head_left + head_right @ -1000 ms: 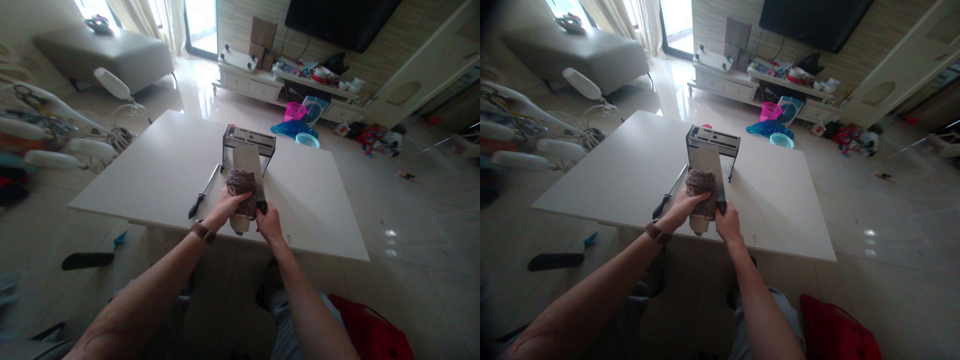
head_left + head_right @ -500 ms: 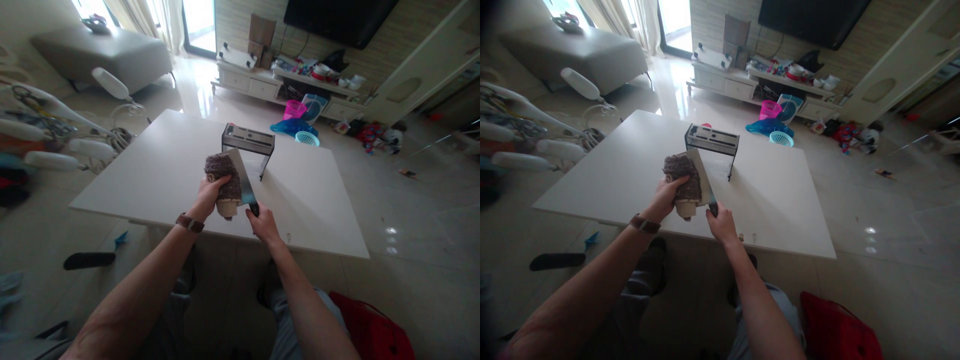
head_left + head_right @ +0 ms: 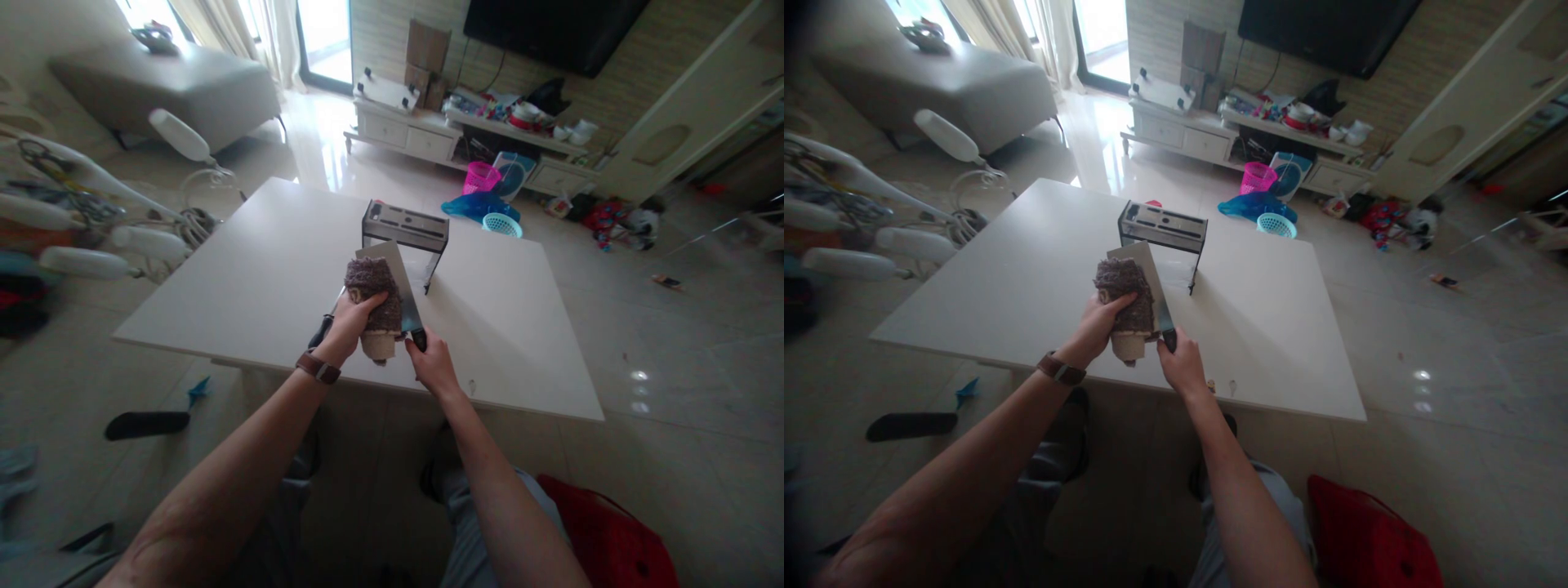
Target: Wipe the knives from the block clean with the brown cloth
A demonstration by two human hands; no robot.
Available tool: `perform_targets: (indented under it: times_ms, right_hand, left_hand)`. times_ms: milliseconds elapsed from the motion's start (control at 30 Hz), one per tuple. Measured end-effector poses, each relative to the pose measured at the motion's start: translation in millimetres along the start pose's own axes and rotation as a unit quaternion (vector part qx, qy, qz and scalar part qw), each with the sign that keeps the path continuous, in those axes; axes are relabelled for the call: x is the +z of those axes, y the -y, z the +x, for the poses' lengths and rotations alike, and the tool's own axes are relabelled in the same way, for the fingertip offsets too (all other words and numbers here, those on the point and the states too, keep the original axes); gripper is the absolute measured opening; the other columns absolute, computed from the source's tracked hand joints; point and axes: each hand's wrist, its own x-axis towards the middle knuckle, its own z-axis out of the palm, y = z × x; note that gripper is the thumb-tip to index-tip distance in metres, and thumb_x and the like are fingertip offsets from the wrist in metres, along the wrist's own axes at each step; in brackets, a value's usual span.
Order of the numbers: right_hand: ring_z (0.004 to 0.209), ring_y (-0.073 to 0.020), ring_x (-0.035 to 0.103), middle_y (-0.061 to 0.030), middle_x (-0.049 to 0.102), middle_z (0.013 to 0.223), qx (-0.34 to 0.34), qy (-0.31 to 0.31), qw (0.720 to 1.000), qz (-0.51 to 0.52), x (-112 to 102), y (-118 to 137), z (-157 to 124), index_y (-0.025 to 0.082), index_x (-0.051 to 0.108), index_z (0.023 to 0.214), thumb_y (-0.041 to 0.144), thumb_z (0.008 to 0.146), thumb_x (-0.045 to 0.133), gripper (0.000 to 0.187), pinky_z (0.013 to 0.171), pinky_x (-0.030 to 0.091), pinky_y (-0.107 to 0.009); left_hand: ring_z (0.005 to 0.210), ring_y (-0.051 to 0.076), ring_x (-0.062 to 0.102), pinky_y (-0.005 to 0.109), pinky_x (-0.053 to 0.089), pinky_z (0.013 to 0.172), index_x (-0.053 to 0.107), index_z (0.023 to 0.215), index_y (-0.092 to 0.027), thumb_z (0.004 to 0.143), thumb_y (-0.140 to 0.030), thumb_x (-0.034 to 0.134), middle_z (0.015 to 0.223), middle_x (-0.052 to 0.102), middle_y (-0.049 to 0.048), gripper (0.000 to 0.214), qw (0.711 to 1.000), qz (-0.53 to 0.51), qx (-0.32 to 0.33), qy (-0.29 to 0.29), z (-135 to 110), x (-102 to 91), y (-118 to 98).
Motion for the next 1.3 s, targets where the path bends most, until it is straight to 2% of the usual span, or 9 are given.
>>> perform_targets:
  times_ms: [400,667,1300]
  right_hand:
    - [0.057,-0.0148,0.052,0.0001,0.059,0.07,0.012,0.002,1.0,0.016,-0.6,4.4,-0.6,0.021,0.062,0.089,0.04,0.088,0.057,0.02,0.051,0.039,-0.023]
    - [0.057,-0.0153,0.055,0.0005,0.059,0.068,0.021,0.008,1.0,0.018,-1.1,4.3,-1.1,0.02,0.062,0.09,0.041,0.09,0.057,0.022,0.052,0.041,-0.024]
    - [0.06,-0.0183,0.06,-0.0012,0.062,0.067,0.015,0.002,1.0,0.021,-1.7,4.5,-0.4,0.021,0.065,0.093,0.043,0.091,0.058,0.024,0.054,0.044,-0.026]
  left_hand:
    - [0.103,0.03,0.073,0.047,0.058,0.098,0.072,0.109,-0.014,0.063,-0.034,0.089,0.114,0.076,0.0137,0.053,1.0,0.011,-0.004,0.01,-1.8,-0.9,2.0]
    - [0.102,0.029,0.073,0.046,0.059,0.096,0.071,0.113,-0.013,0.064,-0.035,0.089,0.118,0.074,0.015,0.056,1.0,0.012,-0.002,0.026,-2.3,-0.5,2.6]
    - [0.099,0.029,0.073,0.046,0.059,0.095,0.071,0.111,-0.013,0.062,-0.033,0.089,0.115,0.075,0.0151,0.055,1.0,0.01,-0.012,0.019,-4.2,1.9,2.0]
